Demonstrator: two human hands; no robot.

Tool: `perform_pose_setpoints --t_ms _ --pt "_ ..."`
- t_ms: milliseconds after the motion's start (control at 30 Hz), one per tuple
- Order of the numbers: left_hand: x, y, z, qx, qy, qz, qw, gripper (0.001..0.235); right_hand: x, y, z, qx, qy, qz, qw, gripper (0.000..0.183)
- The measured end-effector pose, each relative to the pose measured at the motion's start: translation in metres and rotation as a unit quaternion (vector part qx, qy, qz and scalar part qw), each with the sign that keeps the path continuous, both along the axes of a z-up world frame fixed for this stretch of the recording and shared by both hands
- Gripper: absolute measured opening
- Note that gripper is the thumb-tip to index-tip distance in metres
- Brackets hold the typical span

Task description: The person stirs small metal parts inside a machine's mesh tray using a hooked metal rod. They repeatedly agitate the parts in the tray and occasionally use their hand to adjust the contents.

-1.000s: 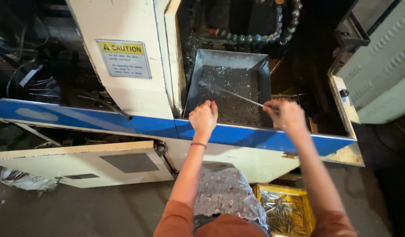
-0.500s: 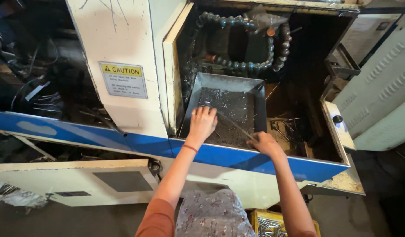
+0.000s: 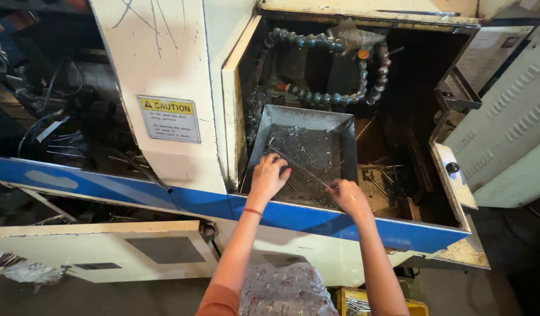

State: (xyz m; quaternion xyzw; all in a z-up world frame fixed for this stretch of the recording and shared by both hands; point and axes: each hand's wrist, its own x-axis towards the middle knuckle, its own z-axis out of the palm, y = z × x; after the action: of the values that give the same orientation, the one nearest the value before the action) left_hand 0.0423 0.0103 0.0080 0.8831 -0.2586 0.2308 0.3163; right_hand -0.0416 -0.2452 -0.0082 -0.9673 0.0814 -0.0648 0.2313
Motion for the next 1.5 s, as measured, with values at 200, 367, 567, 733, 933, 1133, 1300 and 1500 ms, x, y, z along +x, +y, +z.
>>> perform_pose_setpoints --t_ms 200,367,567,733,933,1133,1300,1500 --pt "0.004 0.003 -0.008 0.052 0.095 -0.053 0.993 0.029 -0.012 0.005 0.013 0.061 -0.175 -0.058 0.981 0.018" --pt "0.009 0.001 -0.019 0.105 0.110 -0.070 0.986 0.031 -0.020 0.007 0.022 0.082 -0.263 -0.083 0.958 0.017" --pt "0.010 0.000 -0.021 0.102 0.136 -0.070 0.983 0.030 -0.024 0.009 0.031 0.124 -0.246 -0.054 0.960 0.020" --pt "0.010 0.000 -0.018 0.110 0.153 -0.073 0.979 0.031 -0.026 0.009 0.029 0.194 -0.239 -0.032 0.951 0.016" --pt "0.009 0.000 -0.017 0.104 0.154 -0.077 0.980 0.030 -0.026 0.004 0.026 0.247 -0.244 -0.029 0.937 0.014" --pt "0.009 -0.001 -0.015 0.103 0.174 -0.079 0.976 0.030 -0.021 -0.003 0.018 0.256 -0.251 -0.036 0.933 0.015" --pt "0.005 0.001 -0.011 0.093 0.158 -0.076 0.980 0.030 -0.013 -0.008 0.011 0.113 -0.162 -0.040 0.980 0.020" --pt "0.003 0.001 -0.003 0.021 0.009 0.044 0.999 0.032 -0.014 -0.001 0.011 0.068 -0.047 -0.068 0.994 0.020"
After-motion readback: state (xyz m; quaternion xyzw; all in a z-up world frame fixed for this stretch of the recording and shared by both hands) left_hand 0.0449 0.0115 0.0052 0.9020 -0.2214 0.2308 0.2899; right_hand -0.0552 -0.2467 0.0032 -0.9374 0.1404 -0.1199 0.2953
